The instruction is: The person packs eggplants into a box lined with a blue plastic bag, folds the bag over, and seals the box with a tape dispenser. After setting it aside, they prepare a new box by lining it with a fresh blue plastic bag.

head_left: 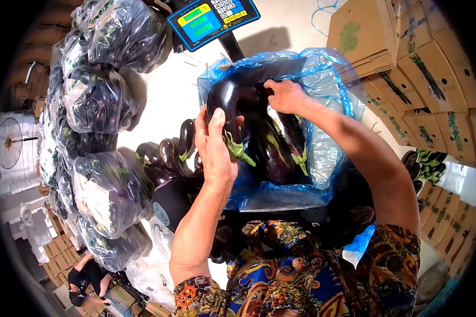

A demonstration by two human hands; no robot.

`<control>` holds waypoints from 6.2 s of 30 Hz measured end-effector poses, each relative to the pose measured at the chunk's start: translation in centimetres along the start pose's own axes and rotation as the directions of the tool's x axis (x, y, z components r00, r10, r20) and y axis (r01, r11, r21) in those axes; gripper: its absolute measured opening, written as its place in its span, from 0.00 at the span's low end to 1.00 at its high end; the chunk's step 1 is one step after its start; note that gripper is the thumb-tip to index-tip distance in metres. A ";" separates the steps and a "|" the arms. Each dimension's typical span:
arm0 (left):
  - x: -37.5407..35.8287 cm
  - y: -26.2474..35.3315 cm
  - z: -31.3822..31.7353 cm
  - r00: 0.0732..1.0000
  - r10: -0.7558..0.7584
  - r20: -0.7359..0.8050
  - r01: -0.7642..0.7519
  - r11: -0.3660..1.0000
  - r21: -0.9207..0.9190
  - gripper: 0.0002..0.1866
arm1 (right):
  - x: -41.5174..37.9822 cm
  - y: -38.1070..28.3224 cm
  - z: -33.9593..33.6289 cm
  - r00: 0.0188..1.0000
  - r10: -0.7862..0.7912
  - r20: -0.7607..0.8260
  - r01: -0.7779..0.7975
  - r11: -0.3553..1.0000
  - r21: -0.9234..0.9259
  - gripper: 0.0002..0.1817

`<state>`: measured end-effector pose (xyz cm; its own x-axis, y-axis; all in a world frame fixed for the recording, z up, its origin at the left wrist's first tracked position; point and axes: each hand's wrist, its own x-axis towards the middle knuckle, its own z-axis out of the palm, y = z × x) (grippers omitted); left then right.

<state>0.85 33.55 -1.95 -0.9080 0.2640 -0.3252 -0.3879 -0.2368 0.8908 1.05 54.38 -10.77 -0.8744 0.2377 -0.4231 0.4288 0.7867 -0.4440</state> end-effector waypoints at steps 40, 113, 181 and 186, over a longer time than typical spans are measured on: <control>1.7 -3.3 0.8 0.871 0.080 0.485 -0.463 -0.200 0.864 0.39 | -2.3 0.1 0.4 0.945 -0.324 -0.035 0.260 0.814 -0.519 0.14; 4.5 11.3 -15.6 0.864 0.503 -0.037 -0.373 0.686 0.625 0.26 | -3.7 -6.7 1.2 0.996 -0.055 0.075 0.052 0.998 0.044 0.25; -16.6 -22.2 -53.1 0.374 0.236 -0.897 0.342 0.864 0.369 0.23 | -12.2 -20.0 2.3 0.893 -0.448 -0.035 0.449 0.886 0.116 0.09; -29.3 -14.1 -48.0 0.553 -0.396 -0.733 -0.024 0.872 -0.489 0.24 | -12.2 -20.2 2.3 0.847 -0.530 -0.032 0.531 0.842 0.093 0.08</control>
<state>25.33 -15.69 -20.23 -0.4644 -0.4462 -0.7650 -0.3933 -0.6701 0.6295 3.56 34.26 1.59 -0.9755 -0.1973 -0.0975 -0.0817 0.7363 -0.6718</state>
